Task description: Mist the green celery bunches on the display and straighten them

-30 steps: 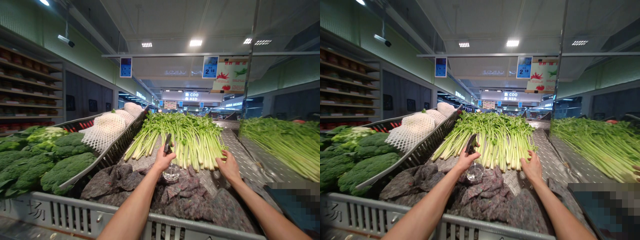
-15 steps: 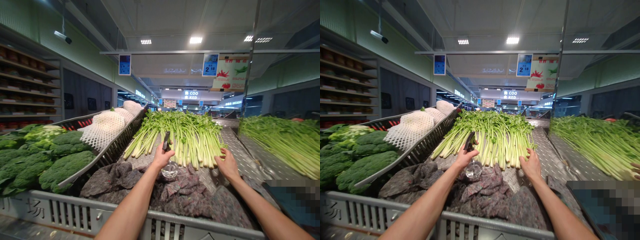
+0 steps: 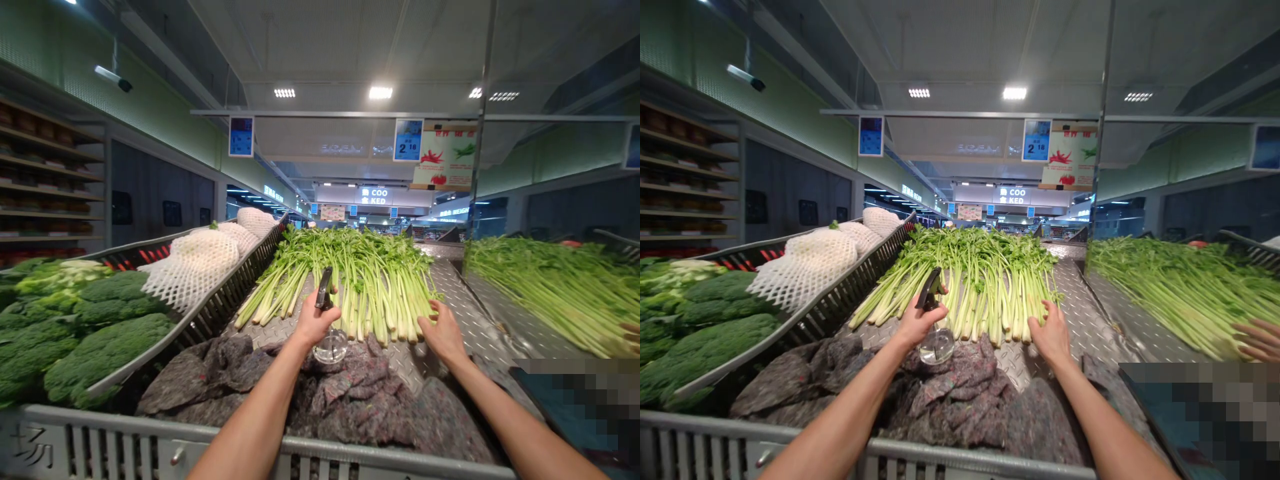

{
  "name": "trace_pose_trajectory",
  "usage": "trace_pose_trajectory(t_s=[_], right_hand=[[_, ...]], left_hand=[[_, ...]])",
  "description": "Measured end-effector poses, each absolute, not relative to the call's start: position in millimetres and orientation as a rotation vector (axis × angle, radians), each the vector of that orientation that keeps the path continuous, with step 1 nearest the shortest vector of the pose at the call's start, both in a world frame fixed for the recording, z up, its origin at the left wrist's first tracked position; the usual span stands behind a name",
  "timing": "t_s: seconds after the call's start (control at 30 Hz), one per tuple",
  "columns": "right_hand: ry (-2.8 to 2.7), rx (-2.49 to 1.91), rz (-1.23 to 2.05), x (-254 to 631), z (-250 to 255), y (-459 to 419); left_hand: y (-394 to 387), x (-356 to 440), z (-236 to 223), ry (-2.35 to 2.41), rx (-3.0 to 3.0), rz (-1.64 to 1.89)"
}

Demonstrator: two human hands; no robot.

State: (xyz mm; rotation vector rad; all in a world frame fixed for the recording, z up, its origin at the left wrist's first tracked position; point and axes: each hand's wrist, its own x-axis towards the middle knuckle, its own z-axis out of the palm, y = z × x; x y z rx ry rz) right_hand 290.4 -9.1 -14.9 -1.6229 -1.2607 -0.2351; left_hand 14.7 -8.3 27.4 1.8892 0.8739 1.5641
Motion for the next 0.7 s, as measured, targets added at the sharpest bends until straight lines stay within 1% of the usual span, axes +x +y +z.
trace_pose_trajectory(t_s=[0.23, 0.5, 0.7], right_hand=[[-1.312, -1.494, -0.402, 260, 9, 9], [-1.515, -1.508, -0.476, 255, -16, 16], [-1.54, -1.468, -0.468, 248, -17, 9]], left_hand=[[3, 8, 22, 0.981, 1.912, 1.617], [1, 9, 24, 0.988, 1.935, 1.58], [4, 11, 21, 0.947, 1.868, 1.647]])
